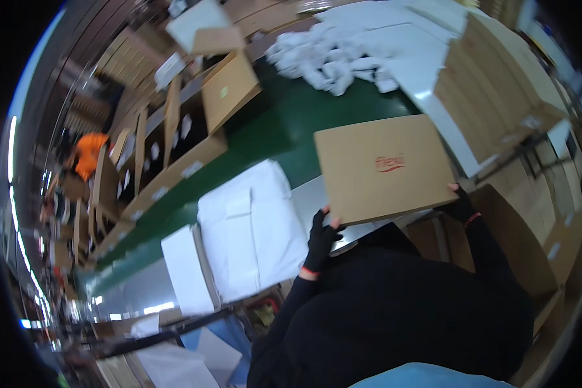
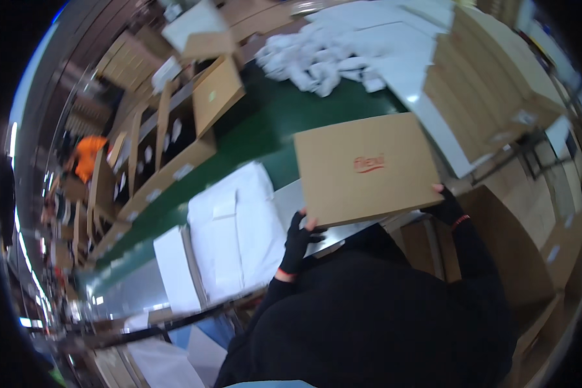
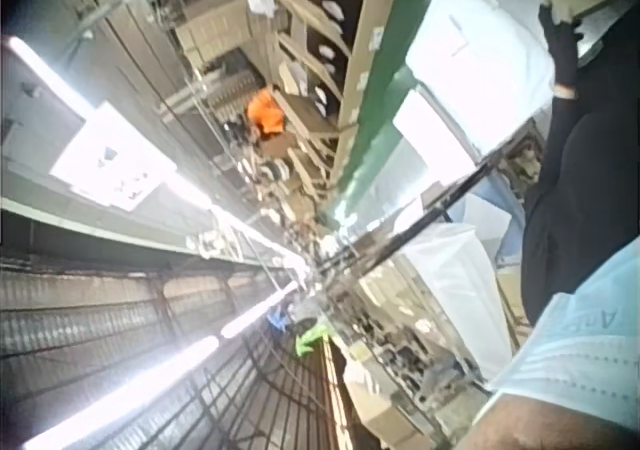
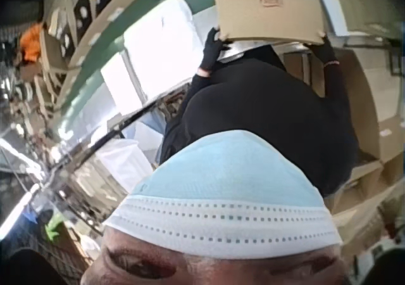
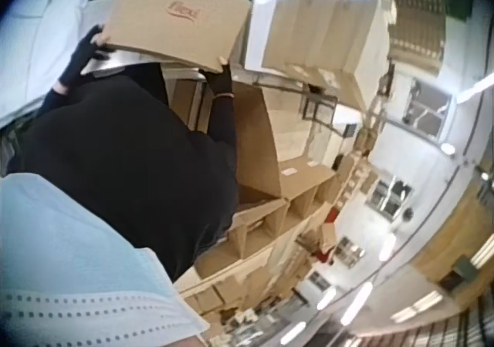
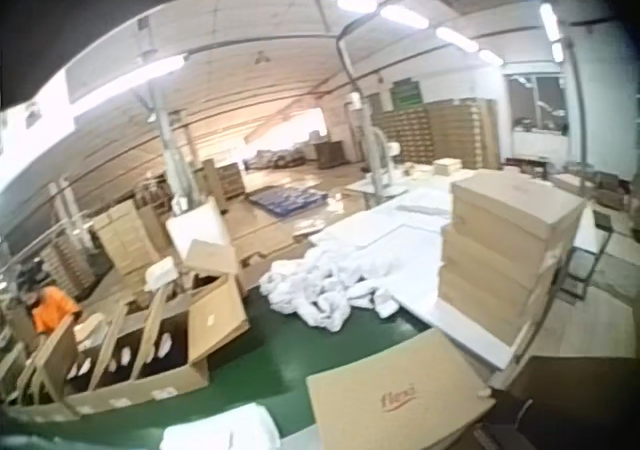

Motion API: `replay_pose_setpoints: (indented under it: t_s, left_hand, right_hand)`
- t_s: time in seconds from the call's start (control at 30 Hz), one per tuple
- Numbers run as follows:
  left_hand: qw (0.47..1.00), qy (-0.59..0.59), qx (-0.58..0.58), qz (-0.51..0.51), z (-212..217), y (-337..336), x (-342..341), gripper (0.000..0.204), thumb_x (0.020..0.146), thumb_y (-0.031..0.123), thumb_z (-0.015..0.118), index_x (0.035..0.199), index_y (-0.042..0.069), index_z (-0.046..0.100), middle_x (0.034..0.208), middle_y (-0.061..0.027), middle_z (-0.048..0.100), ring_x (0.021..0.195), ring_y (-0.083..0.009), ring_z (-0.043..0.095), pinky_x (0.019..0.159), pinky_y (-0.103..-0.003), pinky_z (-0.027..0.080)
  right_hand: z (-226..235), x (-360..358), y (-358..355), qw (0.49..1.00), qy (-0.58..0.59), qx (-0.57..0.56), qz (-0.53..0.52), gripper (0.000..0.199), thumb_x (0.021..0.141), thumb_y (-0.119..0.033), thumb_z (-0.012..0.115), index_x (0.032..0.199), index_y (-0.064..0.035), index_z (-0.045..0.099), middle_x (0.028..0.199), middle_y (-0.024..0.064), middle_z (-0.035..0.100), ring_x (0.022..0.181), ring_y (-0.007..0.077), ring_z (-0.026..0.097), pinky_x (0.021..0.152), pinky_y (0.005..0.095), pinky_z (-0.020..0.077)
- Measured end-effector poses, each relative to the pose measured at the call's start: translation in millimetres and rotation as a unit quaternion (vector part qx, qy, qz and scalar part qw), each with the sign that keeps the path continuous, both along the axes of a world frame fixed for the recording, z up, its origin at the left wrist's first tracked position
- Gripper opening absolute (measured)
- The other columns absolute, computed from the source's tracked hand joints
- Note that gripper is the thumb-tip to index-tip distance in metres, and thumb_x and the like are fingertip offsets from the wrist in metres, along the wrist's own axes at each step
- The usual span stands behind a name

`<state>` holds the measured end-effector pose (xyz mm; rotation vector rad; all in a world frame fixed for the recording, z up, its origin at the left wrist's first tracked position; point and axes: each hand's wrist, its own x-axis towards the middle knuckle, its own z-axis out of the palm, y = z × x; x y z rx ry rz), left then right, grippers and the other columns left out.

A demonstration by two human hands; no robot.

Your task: The person places pairs of black shoes into cardboard boxes on a conveyor belt. They line the boxes with white tissue paper, insert the shoes, and add crumpled white paper fillers for support. The person then folds the tissue paper over the shoes and closes the boxes, repeating this process for multiple pairs.

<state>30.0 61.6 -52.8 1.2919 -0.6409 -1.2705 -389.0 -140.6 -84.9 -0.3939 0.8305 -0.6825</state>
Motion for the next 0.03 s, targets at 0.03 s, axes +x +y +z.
replay_pose_setpoints:
  t_s: [0.03]
  left_hand:
    - [0.997, 0.063, 0.034, -0.032, -1.4, -4.3, 8.5, 0.068, 0.090, 0.027, 0.065, 0.144, 0.009, 0.029, 0.138, -0.0163, 0.045, 0.097, -0.0291, 0.066, 0.065, -0.033, 0.057]
  right_hand:
    - [-11.5, -12.4, -5.5, 0.992, 0.045, -0.073, 0.095, 0.063, 0.082, -0.052, 0.062, 0.132, -0.0163, 0.048, 0.132, 0.0114, 0.051, 0.125, 0.0281, 0.046, 0.099, 0.0595, 0.0414]
